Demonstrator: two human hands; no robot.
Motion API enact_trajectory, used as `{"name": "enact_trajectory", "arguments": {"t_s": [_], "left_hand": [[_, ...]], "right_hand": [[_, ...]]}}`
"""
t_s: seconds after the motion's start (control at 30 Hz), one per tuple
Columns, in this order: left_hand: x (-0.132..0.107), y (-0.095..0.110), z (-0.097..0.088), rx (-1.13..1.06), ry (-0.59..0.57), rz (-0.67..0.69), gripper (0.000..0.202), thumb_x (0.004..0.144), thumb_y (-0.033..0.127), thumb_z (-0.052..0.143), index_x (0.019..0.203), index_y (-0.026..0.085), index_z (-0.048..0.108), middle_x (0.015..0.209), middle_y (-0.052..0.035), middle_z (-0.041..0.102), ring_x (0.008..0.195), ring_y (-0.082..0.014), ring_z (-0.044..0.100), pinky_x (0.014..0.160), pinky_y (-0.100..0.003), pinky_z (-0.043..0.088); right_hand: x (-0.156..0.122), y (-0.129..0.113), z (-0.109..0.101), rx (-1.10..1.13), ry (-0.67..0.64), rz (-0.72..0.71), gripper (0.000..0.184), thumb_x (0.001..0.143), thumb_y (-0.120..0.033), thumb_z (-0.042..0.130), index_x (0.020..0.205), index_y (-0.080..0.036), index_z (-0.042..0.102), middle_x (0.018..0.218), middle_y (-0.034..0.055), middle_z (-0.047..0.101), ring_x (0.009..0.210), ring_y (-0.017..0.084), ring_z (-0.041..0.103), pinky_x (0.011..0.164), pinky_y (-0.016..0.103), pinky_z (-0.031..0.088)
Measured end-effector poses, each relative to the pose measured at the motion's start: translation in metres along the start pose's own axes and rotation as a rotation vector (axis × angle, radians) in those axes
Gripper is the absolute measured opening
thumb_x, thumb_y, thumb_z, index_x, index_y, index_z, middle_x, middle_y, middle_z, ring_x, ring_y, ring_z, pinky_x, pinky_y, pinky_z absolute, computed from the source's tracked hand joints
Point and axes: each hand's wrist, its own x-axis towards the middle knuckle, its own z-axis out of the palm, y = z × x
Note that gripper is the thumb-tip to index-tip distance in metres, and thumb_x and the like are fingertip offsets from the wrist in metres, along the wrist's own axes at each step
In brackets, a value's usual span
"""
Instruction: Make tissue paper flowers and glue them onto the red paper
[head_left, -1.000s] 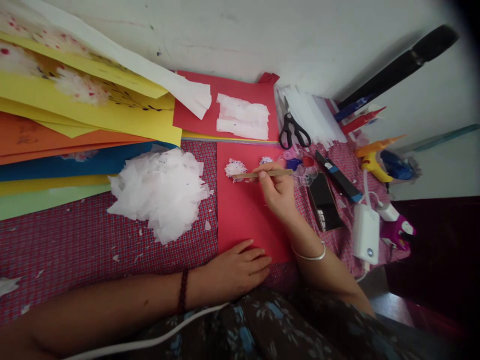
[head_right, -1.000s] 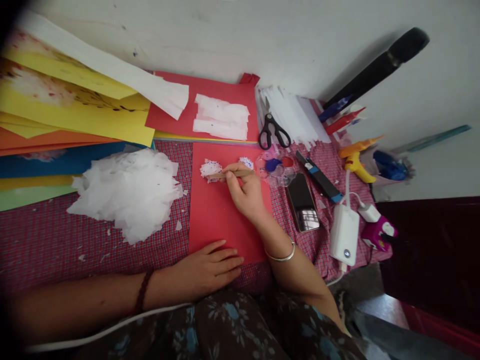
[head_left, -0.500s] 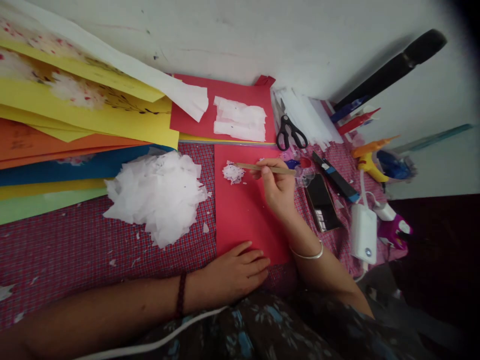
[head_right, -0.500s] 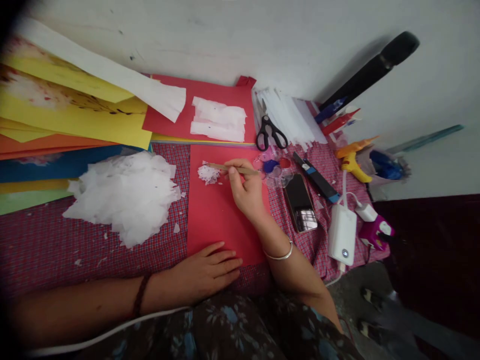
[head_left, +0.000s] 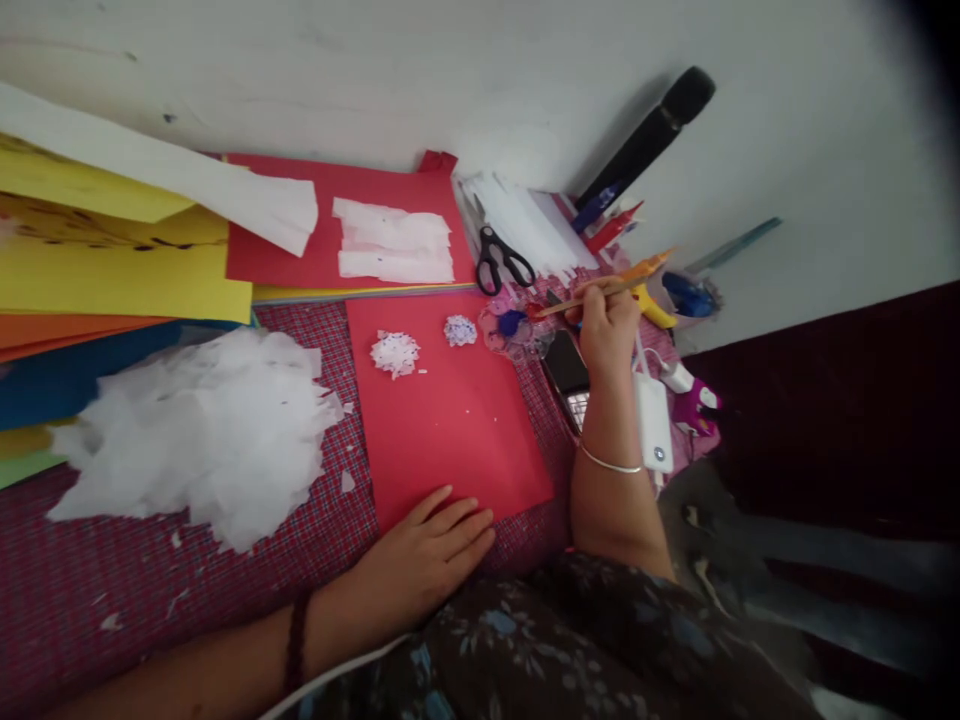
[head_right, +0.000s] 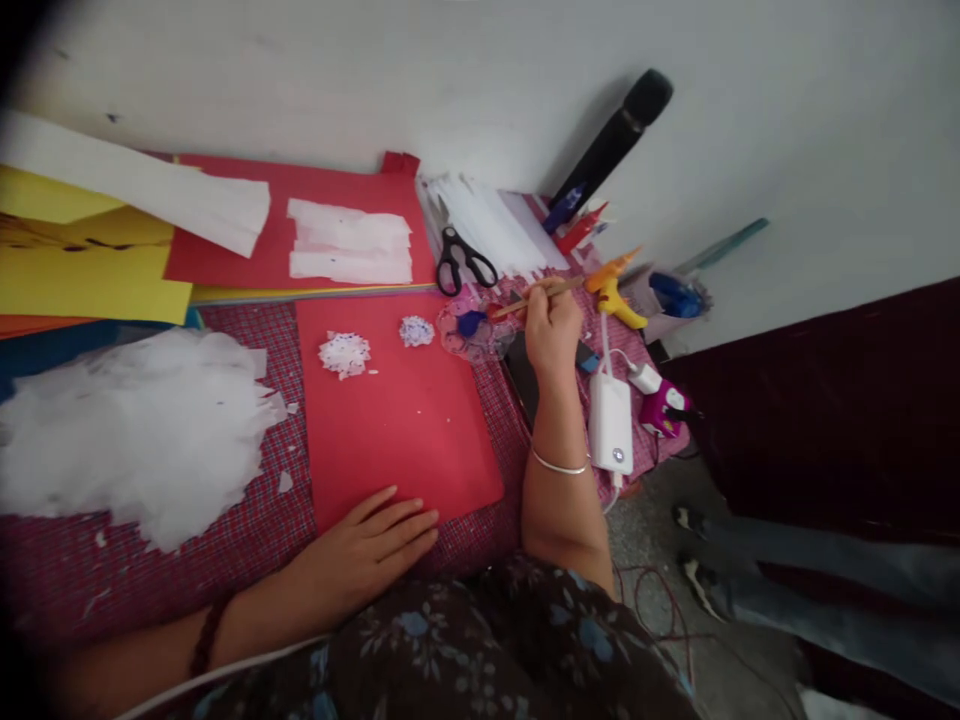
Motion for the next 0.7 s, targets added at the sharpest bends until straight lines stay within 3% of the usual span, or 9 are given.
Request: {"name": "enact_trajectory", "arguments": {"t_s": [0.1, 0.3, 0.53, 0.7], "left_hand": [[0.000, -0.001, 0.000, 0.014, -0.005, 0.009, 0.032, 0.103, 0.024, 0.042, 0.130, 0.017, 0.059, 0.135, -0.0070, 0.061, 0.127, -0.0202, 0.051, 0.115, -0.042, 0.028], [0.000, 0.000, 0.000, 0.008, 0.038, 0.000, 0.031, 0.104, 0.024, 0.039, 0.126, 0.018, 0.061, 0.133, -0.0054, 0.063, 0.126, -0.0197, 0.051, 0.116, -0.042, 0.027], [0.001, -0.001, -0.002, 0.015, 0.023, 0.004, 0.030, 0.104, 0.025, 0.041, 0.125, 0.018, 0.061, 0.134, -0.0057, 0.063, 0.126, -0.0202, 0.051, 0.115, -0.041, 0.028], [0.001, -0.001, -0.004, 0.031, 0.012, 0.011, 0.030, 0.103, 0.024, 0.043, 0.126, 0.018, 0.061, 0.135, -0.0068, 0.062, 0.126, -0.0203, 0.051, 0.115, -0.041, 0.028]], "right_hand": [[0.001, 0.014, 0.001, -0.023, -0.028, 0.043, 0.021, 0.093, -0.033, 0.053, 0.076, -0.021, 0.058, 0.055, -0.0049, 0.056, 0.047, 0.011, 0.053, 0.050, 0.026, 0.040], [-0.004, 0.013, 0.011, 0.002, -0.027, 0.010, 0.023, 0.094, -0.036, 0.052, 0.078, -0.021, 0.058, 0.056, -0.0045, 0.056, 0.050, 0.012, 0.056, 0.054, 0.028, 0.042], [0.002, 0.027, 0.002, -0.069, 0.084, 0.001, 0.023, 0.096, -0.036, 0.048, 0.082, -0.021, 0.057, 0.059, -0.0037, 0.056, 0.054, 0.013, 0.056, 0.057, 0.027, 0.044], [0.004, 0.035, 0.004, -0.084, 0.074, -0.003, 0.026, 0.095, -0.040, 0.050, 0.079, -0.021, 0.057, 0.058, -0.0032, 0.057, 0.054, 0.014, 0.057, 0.057, 0.029, 0.045]]}}
